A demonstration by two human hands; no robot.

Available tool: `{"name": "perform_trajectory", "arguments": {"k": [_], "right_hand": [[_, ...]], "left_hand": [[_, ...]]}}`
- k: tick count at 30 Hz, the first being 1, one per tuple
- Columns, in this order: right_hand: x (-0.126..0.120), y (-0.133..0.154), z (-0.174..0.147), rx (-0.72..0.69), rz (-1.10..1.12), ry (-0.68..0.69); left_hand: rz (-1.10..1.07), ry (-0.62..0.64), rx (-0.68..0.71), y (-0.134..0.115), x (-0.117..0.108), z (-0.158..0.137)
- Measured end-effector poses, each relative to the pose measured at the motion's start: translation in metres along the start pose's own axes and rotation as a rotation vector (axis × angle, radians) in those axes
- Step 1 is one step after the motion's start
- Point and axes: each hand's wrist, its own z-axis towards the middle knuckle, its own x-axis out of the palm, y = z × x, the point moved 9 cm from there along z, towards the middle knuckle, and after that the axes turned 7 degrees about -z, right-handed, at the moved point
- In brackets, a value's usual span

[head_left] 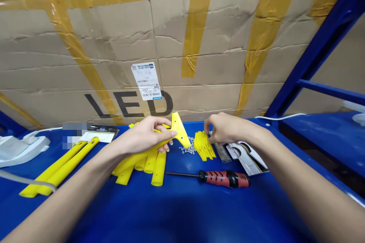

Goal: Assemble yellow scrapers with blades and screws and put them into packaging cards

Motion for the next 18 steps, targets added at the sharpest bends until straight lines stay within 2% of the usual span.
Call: {"name": "perform_trajectory", "arguments": {"k": [3,5,11,18], "right_hand": [[0.014,-0.001,0.006,0.05,0.009,0.083],[0.015,0.0,0.006,0.059,0.009,0.102],[-0.001,-0.003,-0.002,0.121,-0.133,0.022],[0.011,0.001,0.001,0.158,-0.236,0.073]], "left_hand": [[0.053,0.01,-0.039,0.01,0.001,0.004],[0.051,0.022,-0.049,0.016,0.001,0.006],[0.079,0.06,-0.027,0.024,0.006,0.011],[0.12,0.109,0.005,0.02,0.016,0.011]]}}
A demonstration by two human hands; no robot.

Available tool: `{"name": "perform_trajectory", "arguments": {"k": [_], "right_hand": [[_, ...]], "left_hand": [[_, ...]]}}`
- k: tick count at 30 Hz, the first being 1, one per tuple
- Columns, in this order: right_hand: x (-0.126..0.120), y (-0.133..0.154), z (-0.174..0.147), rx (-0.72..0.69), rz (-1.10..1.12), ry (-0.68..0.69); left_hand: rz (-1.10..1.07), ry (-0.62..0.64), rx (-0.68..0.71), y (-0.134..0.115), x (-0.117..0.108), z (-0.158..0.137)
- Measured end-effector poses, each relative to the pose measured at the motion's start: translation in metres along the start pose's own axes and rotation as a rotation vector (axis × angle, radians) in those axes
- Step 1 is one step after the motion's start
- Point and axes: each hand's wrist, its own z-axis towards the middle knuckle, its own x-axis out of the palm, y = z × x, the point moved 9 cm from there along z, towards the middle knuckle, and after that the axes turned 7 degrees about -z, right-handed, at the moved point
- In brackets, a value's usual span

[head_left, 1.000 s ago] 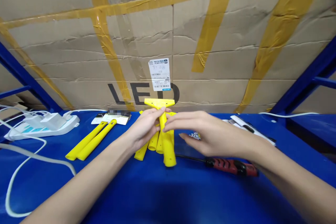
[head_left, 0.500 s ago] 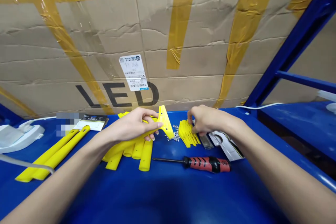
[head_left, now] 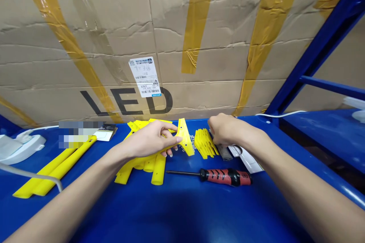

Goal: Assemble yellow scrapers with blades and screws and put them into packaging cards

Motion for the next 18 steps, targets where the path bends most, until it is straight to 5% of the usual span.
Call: {"name": "perform_trajectory", "arguments": {"k": [18], "right_hand": [[-0.009,-0.012,-0.001,-0.008,0.061,-0.095]], "left_hand": [[-0.007,-0.016,0.022,-0.007,0.003,-0.005]]}}
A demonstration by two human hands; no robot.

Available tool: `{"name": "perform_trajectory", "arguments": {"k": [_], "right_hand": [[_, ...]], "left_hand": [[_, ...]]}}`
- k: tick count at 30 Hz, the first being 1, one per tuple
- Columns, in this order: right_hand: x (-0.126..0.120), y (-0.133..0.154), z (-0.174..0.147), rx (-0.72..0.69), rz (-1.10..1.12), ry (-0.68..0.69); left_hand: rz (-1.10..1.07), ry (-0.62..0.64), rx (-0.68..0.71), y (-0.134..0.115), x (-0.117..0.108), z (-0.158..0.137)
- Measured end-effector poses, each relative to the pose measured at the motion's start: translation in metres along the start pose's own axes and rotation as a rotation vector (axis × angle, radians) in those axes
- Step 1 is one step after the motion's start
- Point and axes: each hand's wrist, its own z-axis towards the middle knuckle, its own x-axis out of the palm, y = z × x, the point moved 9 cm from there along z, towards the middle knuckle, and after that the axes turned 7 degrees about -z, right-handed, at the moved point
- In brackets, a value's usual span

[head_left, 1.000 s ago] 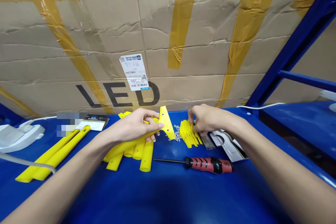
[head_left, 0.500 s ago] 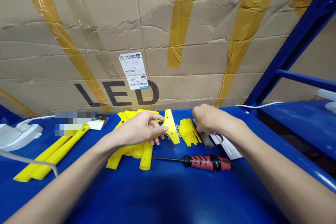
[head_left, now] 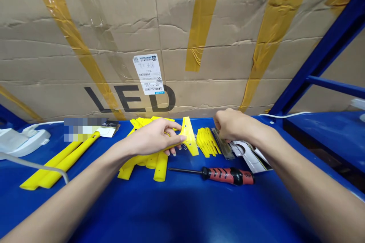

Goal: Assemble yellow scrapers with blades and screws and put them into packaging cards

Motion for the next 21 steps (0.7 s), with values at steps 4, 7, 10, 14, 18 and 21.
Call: {"name": "perform_trajectory", "arguments": {"k": [4,7,10,14,18,21], "right_hand": [[-0.015,-0.006,-0.003,0.011,0.08,-0.094],[-0.019,-0.005,-0.005,-0.068,0.329,-0.082],[-0.025,0.001,-0.007,-0.197,0.676,-0.095],[-0.036,0.014,-0.012,-0.322,0.914,-0.166],[-0.04,0.034,-0.018,-0.342,0.929,-0.202],[-0.038,0.046,-0.018,-0.377,0.94,-0.193]], "left_hand": [[-0.008,-0.008,-0.016,0.003,-0.001,0.0],[-0.005,-0.001,-0.022,0.003,-0.001,0.0],[-0.025,-0.013,-0.02,0.004,-0.001,-0.001],[-0.103,-0.039,-0.032,0.006,-0.001,0.0],[-0.197,-0.052,-0.028,0.007,0.0,0.001],[-0.243,-0.04,0.003,0.006,0.0,0.002]]}}
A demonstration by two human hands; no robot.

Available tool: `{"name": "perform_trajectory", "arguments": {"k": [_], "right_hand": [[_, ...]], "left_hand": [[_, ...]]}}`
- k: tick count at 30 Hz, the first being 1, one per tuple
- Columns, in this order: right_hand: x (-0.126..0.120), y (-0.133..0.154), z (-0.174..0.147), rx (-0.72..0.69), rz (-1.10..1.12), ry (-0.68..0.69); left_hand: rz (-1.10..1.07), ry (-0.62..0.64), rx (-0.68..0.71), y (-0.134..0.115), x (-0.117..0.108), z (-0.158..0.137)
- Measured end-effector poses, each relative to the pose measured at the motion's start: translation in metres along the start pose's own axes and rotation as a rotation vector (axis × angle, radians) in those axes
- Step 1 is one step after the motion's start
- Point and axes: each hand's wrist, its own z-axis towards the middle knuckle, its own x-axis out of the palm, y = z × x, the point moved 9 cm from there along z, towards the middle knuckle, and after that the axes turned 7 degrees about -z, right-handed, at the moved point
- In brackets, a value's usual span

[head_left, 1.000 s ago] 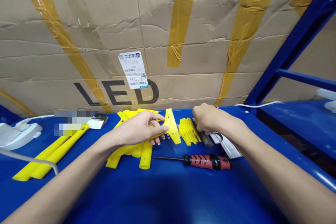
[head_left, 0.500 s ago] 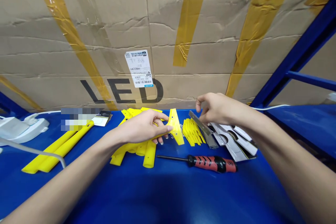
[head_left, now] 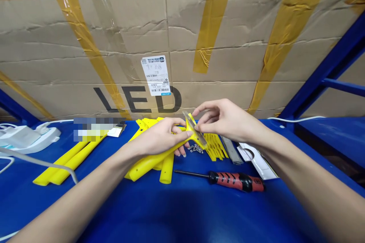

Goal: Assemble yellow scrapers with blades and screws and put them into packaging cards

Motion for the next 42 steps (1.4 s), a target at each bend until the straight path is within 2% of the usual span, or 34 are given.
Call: {"name": "perform_trajectory", "arguments": {"k": [6,11,16,21,24,29,31,35,42], "right_hand": [[0.001,-0.01,0.006,-0.019,-0.032,-0.028],[0.011,-0.025,0.004,0.102,0.128,0.132],[0.018,-0.024,0.003,0.087,0.171,0.215],[0.025,-0.021,0.002,0.074,0.251,0.266],[0.025,-0.018,0.002,0.04,0.256,0.275],[0.02,-0.024,0.005,0.065,0.237,0.227],[0.019,-0.027,0.005,0.066,0.227,0.226],[0.02,-0.028,0.004,0.056,0.23,0.259],[0.021,-0.033,0.006,0.077,0.272,0.254]], "left_hand": [[0.005,0.06,0.016,-0.003,0.001,0.0],[0.092,0.077,0.024,-0.008,-0.006,-0.002],[0.111,0.126,0.059,-0.011,-0.005,-0.003],[0.108,0.114,0.067,-0.007,-0.004,-0.002],[0.12,0.062,0.056,-0.006,-0.008,-0.002],[0.502,-0.093,0.217,-0.026,-0.025,-0.005],[0.575,-0.091,0.262,-0.031,-0.026,-0.006],[0.578,-0.053,0.297,-0.034,-0.024,-0.007],[0.539,-0.032,0.255,-0.03,-0.025,-0.007]]}}
